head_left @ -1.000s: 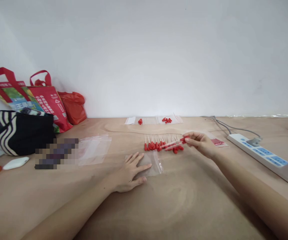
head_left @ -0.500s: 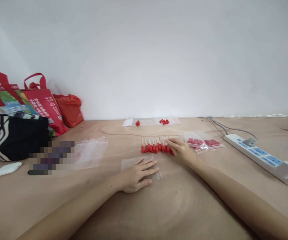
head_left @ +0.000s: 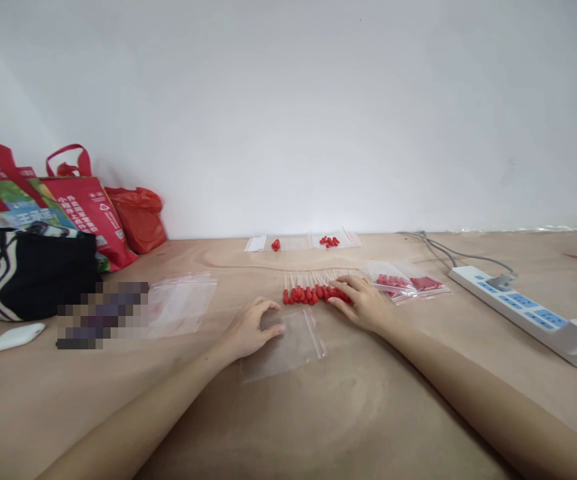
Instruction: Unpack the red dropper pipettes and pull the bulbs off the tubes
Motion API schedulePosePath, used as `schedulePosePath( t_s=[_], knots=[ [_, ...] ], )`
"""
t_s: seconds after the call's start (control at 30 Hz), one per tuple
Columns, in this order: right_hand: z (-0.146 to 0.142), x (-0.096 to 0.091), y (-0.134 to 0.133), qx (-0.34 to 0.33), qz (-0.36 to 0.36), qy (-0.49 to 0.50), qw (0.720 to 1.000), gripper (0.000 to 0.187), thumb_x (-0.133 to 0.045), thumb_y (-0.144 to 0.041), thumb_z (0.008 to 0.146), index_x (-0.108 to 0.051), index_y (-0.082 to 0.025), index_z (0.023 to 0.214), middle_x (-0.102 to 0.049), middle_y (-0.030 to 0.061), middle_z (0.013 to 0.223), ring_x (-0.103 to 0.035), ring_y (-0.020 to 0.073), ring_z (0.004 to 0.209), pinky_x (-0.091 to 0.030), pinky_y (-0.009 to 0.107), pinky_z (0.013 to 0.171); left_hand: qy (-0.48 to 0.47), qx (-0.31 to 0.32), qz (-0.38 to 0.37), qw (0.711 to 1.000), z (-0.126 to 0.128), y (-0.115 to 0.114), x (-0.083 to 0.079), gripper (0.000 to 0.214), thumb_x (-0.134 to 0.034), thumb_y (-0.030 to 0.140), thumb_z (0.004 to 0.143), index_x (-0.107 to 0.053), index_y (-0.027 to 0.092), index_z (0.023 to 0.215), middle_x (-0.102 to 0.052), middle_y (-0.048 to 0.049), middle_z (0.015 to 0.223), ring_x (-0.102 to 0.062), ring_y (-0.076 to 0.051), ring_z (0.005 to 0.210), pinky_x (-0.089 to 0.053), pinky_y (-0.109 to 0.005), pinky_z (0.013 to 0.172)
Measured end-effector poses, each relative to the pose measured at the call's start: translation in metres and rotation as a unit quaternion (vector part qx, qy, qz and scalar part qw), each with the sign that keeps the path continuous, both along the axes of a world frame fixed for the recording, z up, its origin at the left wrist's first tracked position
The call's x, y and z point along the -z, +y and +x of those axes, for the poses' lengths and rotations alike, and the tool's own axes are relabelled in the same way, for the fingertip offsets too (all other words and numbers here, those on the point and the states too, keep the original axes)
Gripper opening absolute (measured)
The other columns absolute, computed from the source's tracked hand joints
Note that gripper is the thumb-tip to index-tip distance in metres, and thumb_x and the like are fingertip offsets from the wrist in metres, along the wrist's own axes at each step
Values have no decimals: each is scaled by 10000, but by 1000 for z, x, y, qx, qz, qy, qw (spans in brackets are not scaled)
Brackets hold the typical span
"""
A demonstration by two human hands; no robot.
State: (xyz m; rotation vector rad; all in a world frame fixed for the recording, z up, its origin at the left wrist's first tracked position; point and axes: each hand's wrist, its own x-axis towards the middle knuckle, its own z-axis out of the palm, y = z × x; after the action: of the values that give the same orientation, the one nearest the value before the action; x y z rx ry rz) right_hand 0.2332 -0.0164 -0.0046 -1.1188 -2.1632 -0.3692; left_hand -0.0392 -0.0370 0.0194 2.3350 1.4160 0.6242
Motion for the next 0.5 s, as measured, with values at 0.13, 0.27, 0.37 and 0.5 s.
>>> schedulePosePath(
  t_s=[0.13,0.27,0.37,0.5],
  knots=[
    [20,2,13,58,-4,112,992,264,-450,-356,818,-619,-185,929,-600,78,879,-551,191,833,-421,332,738,13,-32,-107,994,-6,0,-2,406,-622,351,624,-532,182,982,-591,-11,839,-555,-163,706,-423,-254,598],
    [49,-4,25,189,-45,140,971,257,-453,-364,783,-642,-198,833,-585,77,848,-546,211,824,-409,354,754,27,-21,-151,988,-19,1,-15,212,-571,364,632,-564,167,710,-536,34,604,-504,-130,583,-359,-213,525],
    [72,-13,29,338,-130,115,925,359,-476,-438,744,-620,-176,943,-551,126,994,-532,262,918,-400,390,778,-61,-82,-140,985,-48,8,-31,276,-531,432,651,-539,157,676,-544,21,608,-496,-123,558,-369,-211,510],
    [103,-18,31,446,-267,66,852,648,-484,-587,685,-516,-117,1130,-520,197,1064,-527,312,962,-404,421,763,-121,-259,-74,955,-110,19,-42,327,-547,433,659,-495,141,797,-493,58,563,-470,-94,523,-376,-185,519]
  ],
)
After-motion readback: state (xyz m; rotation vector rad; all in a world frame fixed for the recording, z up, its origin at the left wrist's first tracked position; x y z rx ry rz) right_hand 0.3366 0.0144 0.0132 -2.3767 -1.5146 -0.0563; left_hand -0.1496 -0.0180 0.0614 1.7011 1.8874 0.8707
